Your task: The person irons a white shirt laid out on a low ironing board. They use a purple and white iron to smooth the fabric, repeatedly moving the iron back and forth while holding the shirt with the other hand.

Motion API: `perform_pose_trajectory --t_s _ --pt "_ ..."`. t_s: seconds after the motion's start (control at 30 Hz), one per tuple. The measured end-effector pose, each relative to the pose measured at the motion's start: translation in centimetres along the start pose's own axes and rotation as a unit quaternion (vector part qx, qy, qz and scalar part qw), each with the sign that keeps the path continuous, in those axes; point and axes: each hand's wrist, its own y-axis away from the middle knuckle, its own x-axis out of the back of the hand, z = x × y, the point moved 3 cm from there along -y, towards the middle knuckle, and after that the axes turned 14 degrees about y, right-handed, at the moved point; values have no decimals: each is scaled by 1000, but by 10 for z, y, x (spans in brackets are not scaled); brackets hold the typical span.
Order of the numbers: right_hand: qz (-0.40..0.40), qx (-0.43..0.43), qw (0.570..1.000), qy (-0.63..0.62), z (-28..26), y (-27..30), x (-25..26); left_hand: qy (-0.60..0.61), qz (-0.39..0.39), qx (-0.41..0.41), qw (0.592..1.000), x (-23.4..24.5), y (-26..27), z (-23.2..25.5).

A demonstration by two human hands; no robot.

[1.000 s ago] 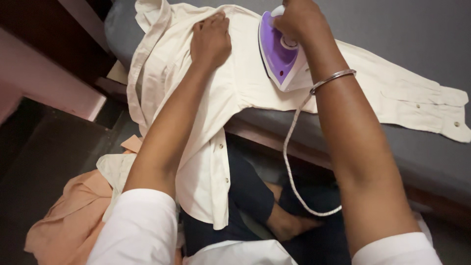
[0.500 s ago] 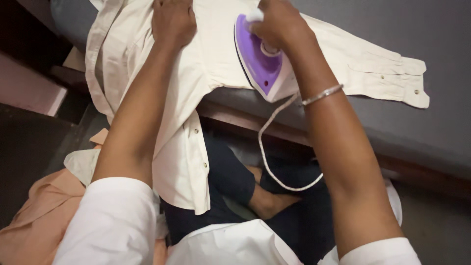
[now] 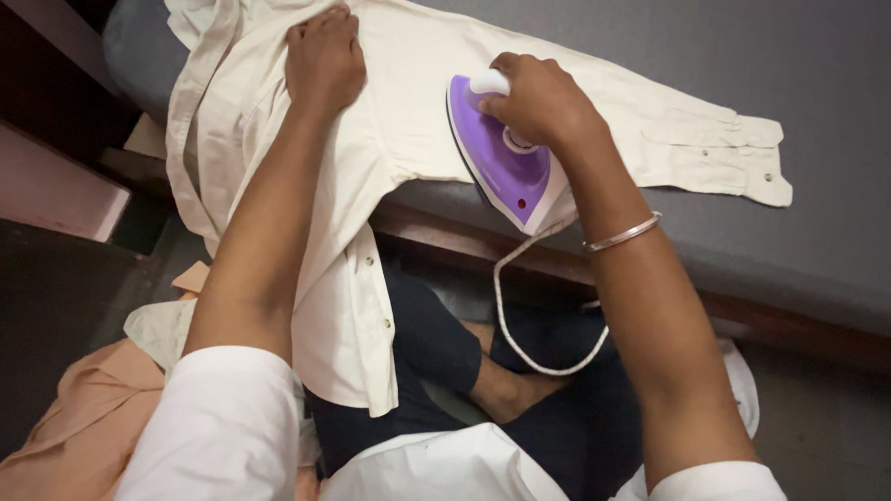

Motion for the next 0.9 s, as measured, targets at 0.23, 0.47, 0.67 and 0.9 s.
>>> perform_pose_trajectory --t_s 0.23,0.47,0.67,0.9 --pt "35 15 999 -8 5 -24 -7 -10 4 -6 1000 -3 -3 -2" --pt "83 40 996 -20 9 -55 -11 -2 -16 11 1000 2 -3 3" --pt "87 20 996 -31 6 -76 -8 8 -21 32 999 8 0 10" --pt "107 21 994 -29 2 -113 -9 0 -51 58 997 8 -4 12"
